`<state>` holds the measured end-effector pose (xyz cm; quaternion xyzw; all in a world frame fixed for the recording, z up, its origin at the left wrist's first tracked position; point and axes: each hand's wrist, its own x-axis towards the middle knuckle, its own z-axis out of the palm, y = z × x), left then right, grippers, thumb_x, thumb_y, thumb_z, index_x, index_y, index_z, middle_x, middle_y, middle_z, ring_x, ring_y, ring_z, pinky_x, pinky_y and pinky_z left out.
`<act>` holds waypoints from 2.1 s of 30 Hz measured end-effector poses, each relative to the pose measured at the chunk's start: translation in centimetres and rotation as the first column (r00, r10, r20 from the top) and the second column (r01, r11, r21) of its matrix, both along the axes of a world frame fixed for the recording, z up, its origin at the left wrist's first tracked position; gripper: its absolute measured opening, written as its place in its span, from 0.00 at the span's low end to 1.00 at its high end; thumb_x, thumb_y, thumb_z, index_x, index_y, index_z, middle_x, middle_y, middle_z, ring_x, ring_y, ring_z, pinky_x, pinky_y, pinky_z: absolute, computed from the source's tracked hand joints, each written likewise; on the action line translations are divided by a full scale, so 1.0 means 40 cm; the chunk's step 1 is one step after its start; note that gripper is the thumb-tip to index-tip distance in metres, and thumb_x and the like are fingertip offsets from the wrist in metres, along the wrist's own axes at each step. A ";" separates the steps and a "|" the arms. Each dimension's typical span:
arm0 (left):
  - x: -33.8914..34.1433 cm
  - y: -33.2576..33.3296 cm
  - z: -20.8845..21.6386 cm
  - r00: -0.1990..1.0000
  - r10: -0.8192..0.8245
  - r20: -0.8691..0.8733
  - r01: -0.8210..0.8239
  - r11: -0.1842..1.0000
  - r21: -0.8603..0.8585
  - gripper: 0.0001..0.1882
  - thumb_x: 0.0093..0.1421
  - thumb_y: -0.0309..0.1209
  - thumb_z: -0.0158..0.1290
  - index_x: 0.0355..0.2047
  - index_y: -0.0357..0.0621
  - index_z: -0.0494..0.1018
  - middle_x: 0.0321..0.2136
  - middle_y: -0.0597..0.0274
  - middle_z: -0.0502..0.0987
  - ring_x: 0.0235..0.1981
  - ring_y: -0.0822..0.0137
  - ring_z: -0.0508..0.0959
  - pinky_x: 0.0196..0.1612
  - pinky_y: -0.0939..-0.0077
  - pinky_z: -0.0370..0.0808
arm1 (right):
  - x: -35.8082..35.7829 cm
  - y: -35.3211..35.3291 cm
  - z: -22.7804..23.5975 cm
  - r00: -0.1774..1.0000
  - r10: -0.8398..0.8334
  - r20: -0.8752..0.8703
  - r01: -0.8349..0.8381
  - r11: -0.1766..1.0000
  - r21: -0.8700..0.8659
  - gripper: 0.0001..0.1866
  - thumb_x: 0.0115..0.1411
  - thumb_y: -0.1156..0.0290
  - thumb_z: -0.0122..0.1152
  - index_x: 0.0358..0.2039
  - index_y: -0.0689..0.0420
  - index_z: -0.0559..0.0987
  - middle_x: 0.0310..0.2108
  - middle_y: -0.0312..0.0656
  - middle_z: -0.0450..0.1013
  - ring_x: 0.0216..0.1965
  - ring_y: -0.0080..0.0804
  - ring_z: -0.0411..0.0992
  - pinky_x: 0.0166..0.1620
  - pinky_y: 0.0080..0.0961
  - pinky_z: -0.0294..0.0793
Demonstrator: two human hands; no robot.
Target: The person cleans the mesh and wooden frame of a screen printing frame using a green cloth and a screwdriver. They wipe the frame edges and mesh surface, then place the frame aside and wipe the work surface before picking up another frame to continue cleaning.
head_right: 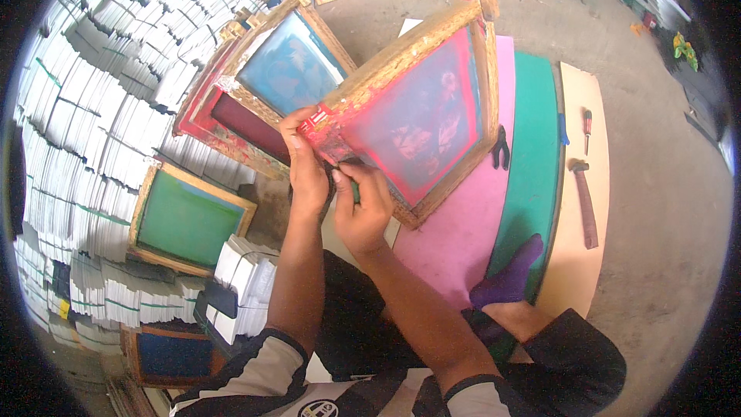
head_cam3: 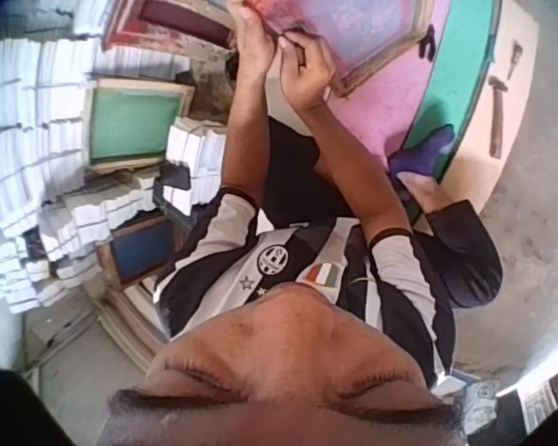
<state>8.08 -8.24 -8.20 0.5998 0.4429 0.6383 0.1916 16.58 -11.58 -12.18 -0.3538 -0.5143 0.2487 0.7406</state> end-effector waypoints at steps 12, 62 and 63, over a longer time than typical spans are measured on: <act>0.022 -0.018 0.032 0.997 0.013 -0.076 -0.014 1.000 -0.012 0.30 0.74 0.54 0.27 0.55 0.39 0.62 0.52 0.55 0.64 0.56 0.64 0.64 0.63 0.68 0.57 | 0.022 -0.023 0.052 0.933 0.005 0.361 0.095 0.961 -0.260 0.05 0.64 0.71 0.59 0.36 0.58 0.73 0.33 0.46 0.72 0.32 0.52 0.73 0.33 0.40 0.70; 0.000 -0.026 0.043 0.987 -0.152 -0.043 0.156 0.983 0.095 0.15 0.69 0.37 0.45 0.51 0.44 0.67 0.42 0.51 0.76 0.41 0.48 0.77 0.43 0.59 0.73 | -0.356 0.127 -0.374 0.658 0.753 -0.023 -0.481 0.397 -0.782 0.11 0.63 0.66 0.65 0.35 0.64 0.83 0.27 0.36 0.77 0.30 0.22 0.71 0.37 0.23 0.70; -0.003 -0.021 0.042 0.982 -0.183 -0.049 0.187 0.979 0.083 0.16 0.69 0.37 0.45 0.53 0.43 0.66 0.43 0.51 0.75 0.41 0.49 0.77 0.44 0.60 0.73 | -0.381 0.146 -0.382 0.655 0.755 -0.030 -0.480 0.385 -0.788 0.11 0.64 0.66 0.64 0.36 0.63 0.83 0.28 0.38 0.78 0.31 0.24 0.72 0.39 0.25 0.70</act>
